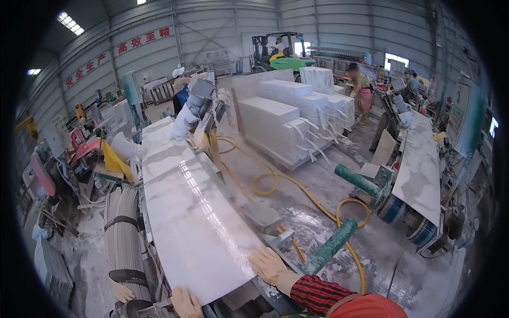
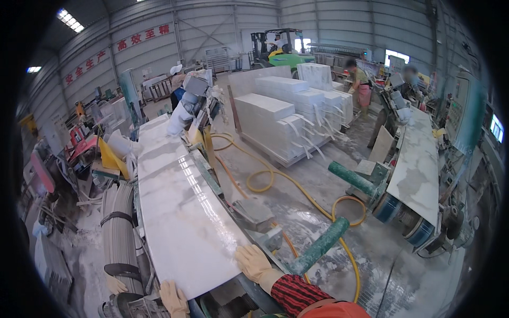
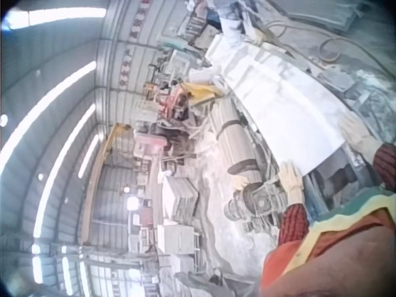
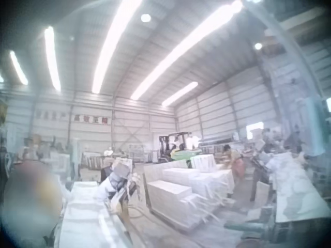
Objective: The person repeatedly picks up large white slabs from a conveyor belt, turns them over, and places them back on the belt. This action is performed continuously throughout the clip.
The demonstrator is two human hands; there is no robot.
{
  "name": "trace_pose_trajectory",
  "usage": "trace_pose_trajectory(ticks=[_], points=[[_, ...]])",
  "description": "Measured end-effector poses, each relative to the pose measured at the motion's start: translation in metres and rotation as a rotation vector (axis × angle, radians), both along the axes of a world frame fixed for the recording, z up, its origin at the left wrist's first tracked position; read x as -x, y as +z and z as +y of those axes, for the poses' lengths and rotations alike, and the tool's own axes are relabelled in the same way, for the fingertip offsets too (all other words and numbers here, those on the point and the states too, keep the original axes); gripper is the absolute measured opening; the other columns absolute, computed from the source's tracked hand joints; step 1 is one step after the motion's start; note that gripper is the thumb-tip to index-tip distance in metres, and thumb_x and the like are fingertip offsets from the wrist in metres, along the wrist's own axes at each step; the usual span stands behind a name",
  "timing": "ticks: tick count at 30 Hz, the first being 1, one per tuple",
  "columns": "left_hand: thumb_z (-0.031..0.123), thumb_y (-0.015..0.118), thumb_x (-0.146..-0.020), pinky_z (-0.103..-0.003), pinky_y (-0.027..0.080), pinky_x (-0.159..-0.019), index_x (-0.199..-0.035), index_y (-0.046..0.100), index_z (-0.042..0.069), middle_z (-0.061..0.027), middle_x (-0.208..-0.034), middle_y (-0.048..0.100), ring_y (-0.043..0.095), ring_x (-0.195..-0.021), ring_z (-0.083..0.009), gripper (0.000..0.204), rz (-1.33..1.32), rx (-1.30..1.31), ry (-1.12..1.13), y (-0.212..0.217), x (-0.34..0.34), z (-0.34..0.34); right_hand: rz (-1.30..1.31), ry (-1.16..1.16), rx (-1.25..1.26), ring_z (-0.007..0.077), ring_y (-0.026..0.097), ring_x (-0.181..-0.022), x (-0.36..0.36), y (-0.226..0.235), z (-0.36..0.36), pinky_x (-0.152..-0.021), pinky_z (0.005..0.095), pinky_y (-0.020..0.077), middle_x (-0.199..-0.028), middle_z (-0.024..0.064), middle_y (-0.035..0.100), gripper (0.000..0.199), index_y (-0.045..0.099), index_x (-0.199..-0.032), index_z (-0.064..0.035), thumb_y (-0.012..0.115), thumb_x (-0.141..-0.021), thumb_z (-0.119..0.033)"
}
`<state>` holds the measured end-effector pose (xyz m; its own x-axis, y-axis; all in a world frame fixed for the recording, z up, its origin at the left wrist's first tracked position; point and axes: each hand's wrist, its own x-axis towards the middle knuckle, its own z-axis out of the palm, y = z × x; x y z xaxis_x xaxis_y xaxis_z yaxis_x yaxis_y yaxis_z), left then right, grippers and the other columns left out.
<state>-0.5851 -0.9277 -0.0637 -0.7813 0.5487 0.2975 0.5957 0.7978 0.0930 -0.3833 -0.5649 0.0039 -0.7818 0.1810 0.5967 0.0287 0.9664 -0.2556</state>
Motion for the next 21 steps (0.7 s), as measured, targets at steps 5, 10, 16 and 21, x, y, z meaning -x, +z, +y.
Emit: trace_pose_trajectory(ticks=[5,10,16,21], points=[[0.036,0.055,-0.112,-0.056,0.036,-0.127,-0.156,0.062,0.011,-0.0252,-0.161,0.057,0.05,-0.151,-0.044,0.051,0.047,-0.039,-0.022,-0.001,0.004,0.001,-0.034,0.043,0.082,0.0356,0.067,-0.109,0.012,-0.014,0.012,-0.096,0.0475,0.0514,-0.122,0.0123,0.069,0.025,0.066,-0.119,-0.0067,0.066,-0.097,-0.017],[0.037,0.055,-0.112,-0.056,0.036,-0.128,-0.157,0.062,0.012,-0.0249,-0.162,0.057,0.05,-0.152,-0.044,0.052,0.028,-0.059,-0.021,-0.002,0.001,-0.003,0.056,0.002,0.012,0.0368,0.066,-0.112,0.012,-0.01,0.007,-0.098,0.0487,0.0516,-0.123,0.0152,0.068,0.026,0.066,-0.119,-0.006,0.066,-0.095,-0.014],[0.035,0.057,-0.111,-0.056,0.035,-0.128,-0.155,0.063,0.011,-0.0261,-0.16,0.058,0.05,-0.152,-0.0443,0.051,-0.001,-0.023,-0.002,-0.003,-0.006,-0.006,0.036,-0.028,0.005,0.035,0.062,-0.116,0.007,-0.006,0.005,-0.103,0.0463,0.048,-0.128,0.0147,0.063,0.033,0.063,-0.124,-0.0071,0.064,-0.092,-0.015],[0.034,0.056,-0.111,-0.056,0.034,-0.128,-0.155,0.064,0.011,-0.0259,-0.158,0.059,0.05,-0.152,-0.0444,0.05,0.029,-0.056,-0.024,-0.008,-0.005,-0.009,0.077,0.005,0.021,0.0354,0.062,-0.109,0.006,0.001,0.005,-0.096,0.0461,0.0482,-0.121,0.0148,0.061,0.032,0.062,-0.121,-0.0069,0.066,-0.089,-0.009]])
